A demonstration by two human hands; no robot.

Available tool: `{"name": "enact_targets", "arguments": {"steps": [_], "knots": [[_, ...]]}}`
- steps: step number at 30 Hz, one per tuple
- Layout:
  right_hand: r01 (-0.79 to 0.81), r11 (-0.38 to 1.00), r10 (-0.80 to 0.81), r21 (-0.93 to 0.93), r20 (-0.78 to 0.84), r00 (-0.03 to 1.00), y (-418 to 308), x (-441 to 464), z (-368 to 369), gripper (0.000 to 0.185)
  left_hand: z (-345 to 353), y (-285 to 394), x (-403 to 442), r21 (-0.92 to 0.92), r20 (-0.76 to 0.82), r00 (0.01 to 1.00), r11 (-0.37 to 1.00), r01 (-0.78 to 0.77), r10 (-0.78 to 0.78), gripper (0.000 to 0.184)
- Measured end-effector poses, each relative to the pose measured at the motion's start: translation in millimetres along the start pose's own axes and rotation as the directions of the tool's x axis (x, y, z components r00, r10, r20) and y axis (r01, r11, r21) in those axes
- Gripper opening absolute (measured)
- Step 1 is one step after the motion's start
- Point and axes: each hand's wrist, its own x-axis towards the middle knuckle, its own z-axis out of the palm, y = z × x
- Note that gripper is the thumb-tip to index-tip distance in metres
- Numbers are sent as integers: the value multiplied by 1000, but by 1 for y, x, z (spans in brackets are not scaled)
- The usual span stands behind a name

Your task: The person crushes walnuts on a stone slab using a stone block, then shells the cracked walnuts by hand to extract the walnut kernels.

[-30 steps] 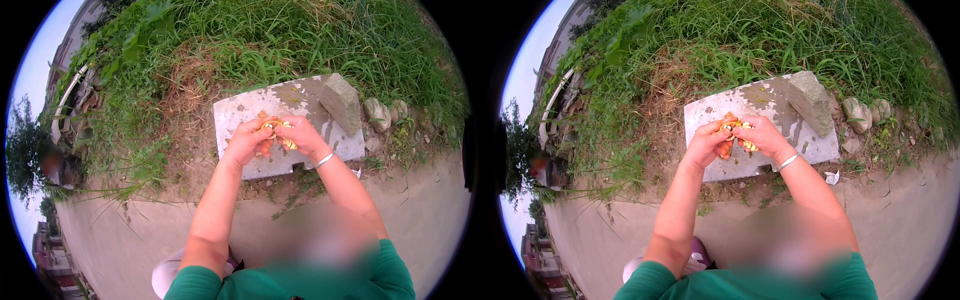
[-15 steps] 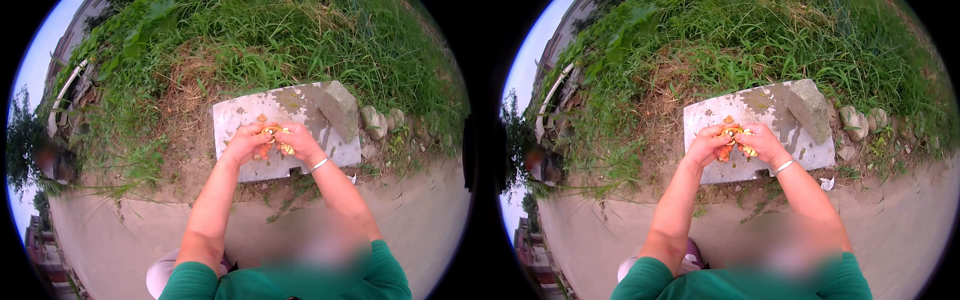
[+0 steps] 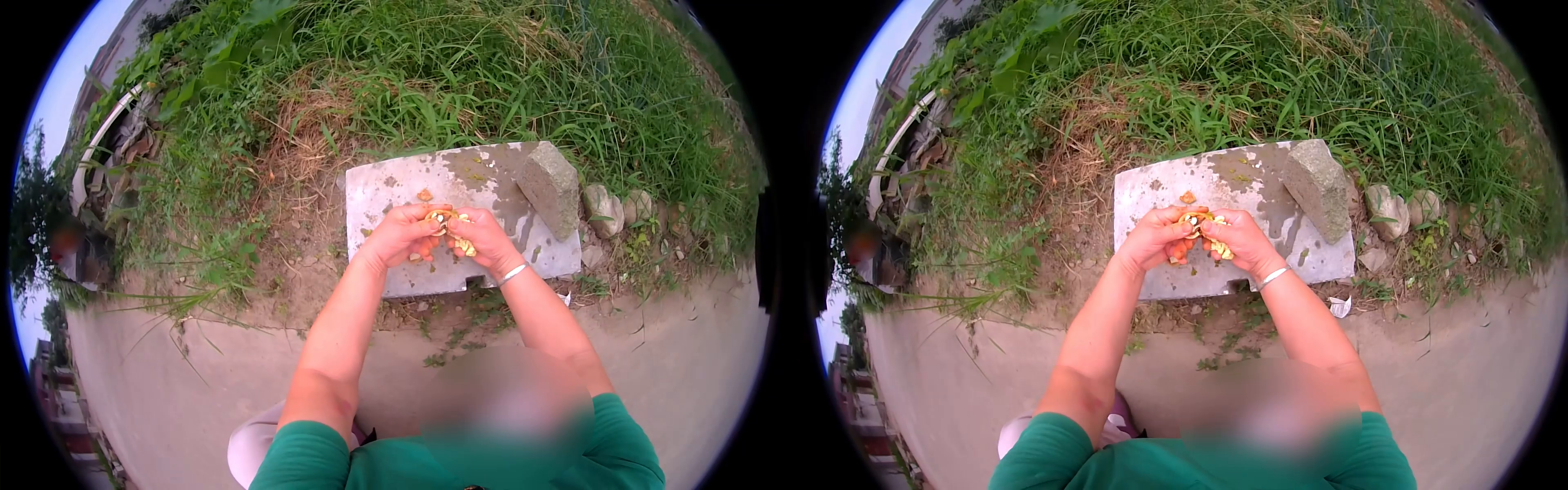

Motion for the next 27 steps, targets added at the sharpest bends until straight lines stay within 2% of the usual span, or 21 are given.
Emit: {"name": "enact_targets", "arguments": {"steps": [17, 27], "knots": [[7, 996, -7, 90, 0, 1000, 2, 2, 0, 22, -1, 5, 1, 9, 57, 998, 1000, -11, 11, 41], [23, 985, -19, 170, -28, 999, 1, 2, -1, 18, 5, 8, 3, 34, 39, 999, 999, -20, 18, 37]]}}
